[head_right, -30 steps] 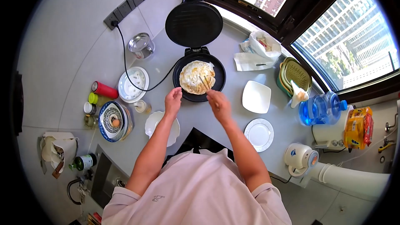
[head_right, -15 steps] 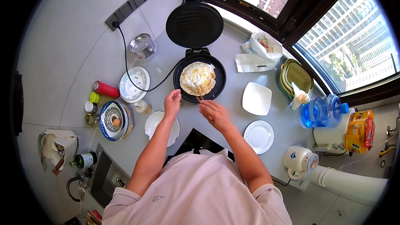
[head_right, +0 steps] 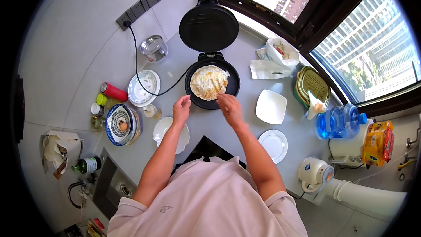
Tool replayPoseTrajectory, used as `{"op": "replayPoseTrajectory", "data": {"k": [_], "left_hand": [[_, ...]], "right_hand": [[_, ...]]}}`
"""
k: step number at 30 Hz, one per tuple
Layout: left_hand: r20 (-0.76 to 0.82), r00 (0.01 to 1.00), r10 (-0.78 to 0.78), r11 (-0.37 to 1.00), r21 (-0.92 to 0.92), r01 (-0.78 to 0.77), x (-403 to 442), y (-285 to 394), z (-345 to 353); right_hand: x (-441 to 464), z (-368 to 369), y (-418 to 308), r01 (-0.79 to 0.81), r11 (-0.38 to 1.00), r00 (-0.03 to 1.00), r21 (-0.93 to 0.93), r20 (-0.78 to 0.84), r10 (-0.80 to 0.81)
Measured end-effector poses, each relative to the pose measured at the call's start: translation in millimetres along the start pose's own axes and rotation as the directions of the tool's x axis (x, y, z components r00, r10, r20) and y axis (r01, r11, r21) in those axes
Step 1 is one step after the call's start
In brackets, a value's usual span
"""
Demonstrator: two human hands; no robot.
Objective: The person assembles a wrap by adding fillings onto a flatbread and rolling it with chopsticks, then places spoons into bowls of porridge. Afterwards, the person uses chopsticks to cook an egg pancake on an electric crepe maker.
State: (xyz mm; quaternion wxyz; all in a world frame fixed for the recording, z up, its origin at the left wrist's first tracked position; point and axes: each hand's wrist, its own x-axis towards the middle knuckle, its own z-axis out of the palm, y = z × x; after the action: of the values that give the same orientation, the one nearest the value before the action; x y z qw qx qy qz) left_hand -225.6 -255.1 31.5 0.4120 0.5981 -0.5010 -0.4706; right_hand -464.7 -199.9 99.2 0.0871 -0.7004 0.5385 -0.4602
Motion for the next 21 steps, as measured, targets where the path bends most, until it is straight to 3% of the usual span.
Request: {"op": "replayPoseTrajectory", "data": {"k": [4,10,13,17,21], "left_hand": [[0.021,1.000,-0.011,0.999,0.038,0.010,0.7,-0.6,4.4],[0.032,0.999,-0.008,1.000,0.010,0.008,-0.3,-0.9,10.7],[0.042,0.999,0.012,1.000,0.021,-0.013,2.1,-2.4,9.5],[0.041,0.999,-0.032,0.999,0.003,0.032,-0.9,1.4,6.0],[0.024,0.999,0.022,1.000,0.003,-0.022,-3.2,-8.7,1.2]], "right_hand": [[-14.3,-18.8,17.7,0.003,0.998,0.998,-0.056,0.057,0.000],[-36.8,-21.7,-10.1,-0.071,0.993,0.997,-0.098,-0.011,0.070],[-46.2,-18.6,-24.0,-0.002,0.999,1.000,-0.043,-0.002,0.002],[-48.7,-4.1,-38.6,0.046,0.997,0.980,0.058,0.189,-0.056],[-39.4,12.8,-39.6,-0.012,0.999,0.986,0.049,0.168,0.004]]}}
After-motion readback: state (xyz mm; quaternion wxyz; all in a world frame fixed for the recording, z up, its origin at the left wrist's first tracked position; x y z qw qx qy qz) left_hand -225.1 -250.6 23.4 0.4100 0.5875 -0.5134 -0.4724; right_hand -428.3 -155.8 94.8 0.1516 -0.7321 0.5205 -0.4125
